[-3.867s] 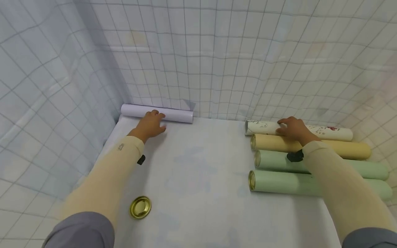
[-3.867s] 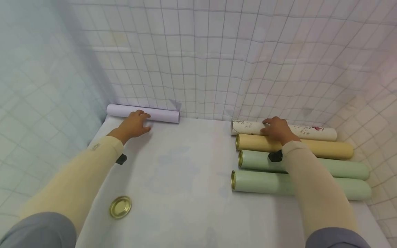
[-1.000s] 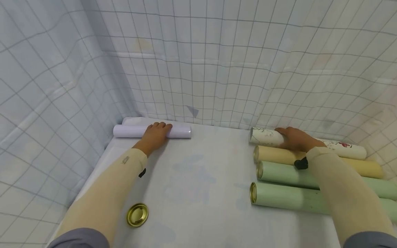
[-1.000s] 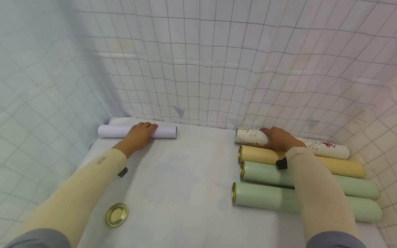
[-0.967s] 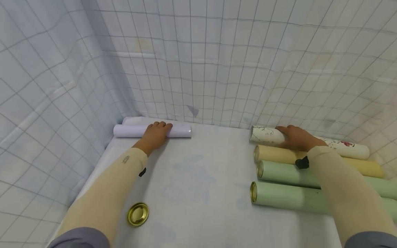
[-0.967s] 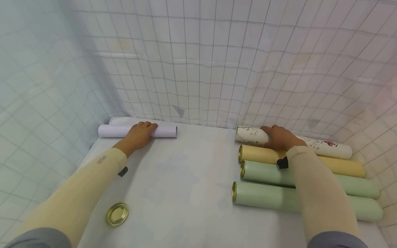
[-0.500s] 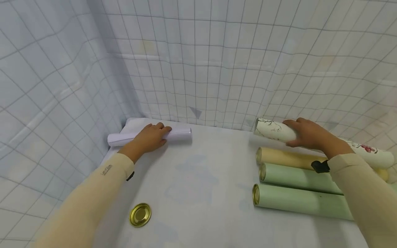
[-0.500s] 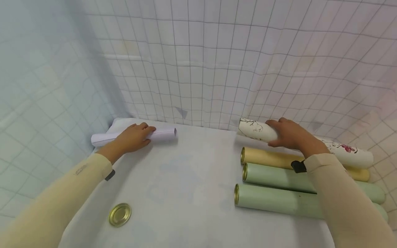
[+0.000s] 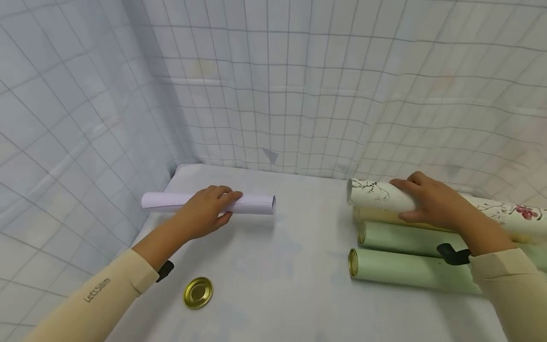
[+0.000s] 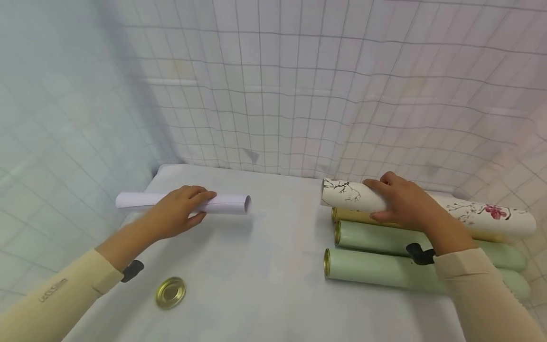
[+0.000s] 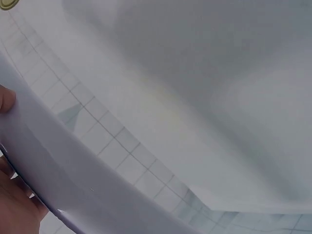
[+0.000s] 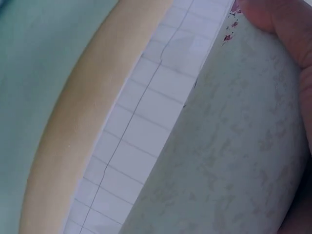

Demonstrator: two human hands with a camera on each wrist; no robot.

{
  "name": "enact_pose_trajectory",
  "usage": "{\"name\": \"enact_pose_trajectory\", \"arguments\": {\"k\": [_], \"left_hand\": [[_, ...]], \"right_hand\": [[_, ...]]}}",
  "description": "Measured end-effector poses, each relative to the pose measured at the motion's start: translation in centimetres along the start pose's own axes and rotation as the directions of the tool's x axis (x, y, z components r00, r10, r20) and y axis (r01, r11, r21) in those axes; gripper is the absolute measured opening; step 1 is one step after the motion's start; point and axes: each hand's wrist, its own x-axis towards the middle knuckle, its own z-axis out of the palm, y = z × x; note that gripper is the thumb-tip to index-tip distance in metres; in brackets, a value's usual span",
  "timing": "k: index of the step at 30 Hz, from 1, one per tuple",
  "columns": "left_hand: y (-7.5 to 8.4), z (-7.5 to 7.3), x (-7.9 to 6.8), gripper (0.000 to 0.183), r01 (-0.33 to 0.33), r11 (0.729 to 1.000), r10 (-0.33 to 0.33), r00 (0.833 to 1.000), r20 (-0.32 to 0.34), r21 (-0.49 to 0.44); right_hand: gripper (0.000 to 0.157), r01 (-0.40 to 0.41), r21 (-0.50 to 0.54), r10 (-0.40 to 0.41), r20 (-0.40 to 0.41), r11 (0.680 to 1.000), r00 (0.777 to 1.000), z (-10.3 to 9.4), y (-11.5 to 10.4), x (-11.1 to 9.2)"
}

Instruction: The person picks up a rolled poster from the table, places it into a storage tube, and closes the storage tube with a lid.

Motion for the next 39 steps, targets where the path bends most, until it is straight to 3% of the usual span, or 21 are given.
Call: {"name": "enact_pose_trajectory", "arguments": {"k": [5,10,26,39], "left_hand": [[1.3,-0.3,-0.8,0.048,-0.023,1.000,0.023,1.000,-0.013,-0.012],[2.1,-0.5,-0.8,0.050,-0.056,0.998,0.056,0.998,-0.021,-0.017],[5.1,-0.7,0.3,0.055,-0.154,0.988,0.153,0.987,-0.053,-0.020],[6.9,-0.8,1.4,0.058,-0.227,0.974,0.225,0.971,-0.075,-0.014]], "right_hand": [[0.076,0.086,0.000,-0.086,-0.097,0.996,0.992,0.4,-1.7,-0.8],[0.079,0.138,-0.026,-0.141,-0.145,0.990,0.979,1.0,-3.0,-1.5],[0.083,0.145,-0.050,-0.150,-0.132,0.988,0.980,2.1,-6.2,-2.9],[0.081,0.198,-0.050,-0.203,-0.106,0.979,0.973,3.1,-7.9,-2.2]]}}
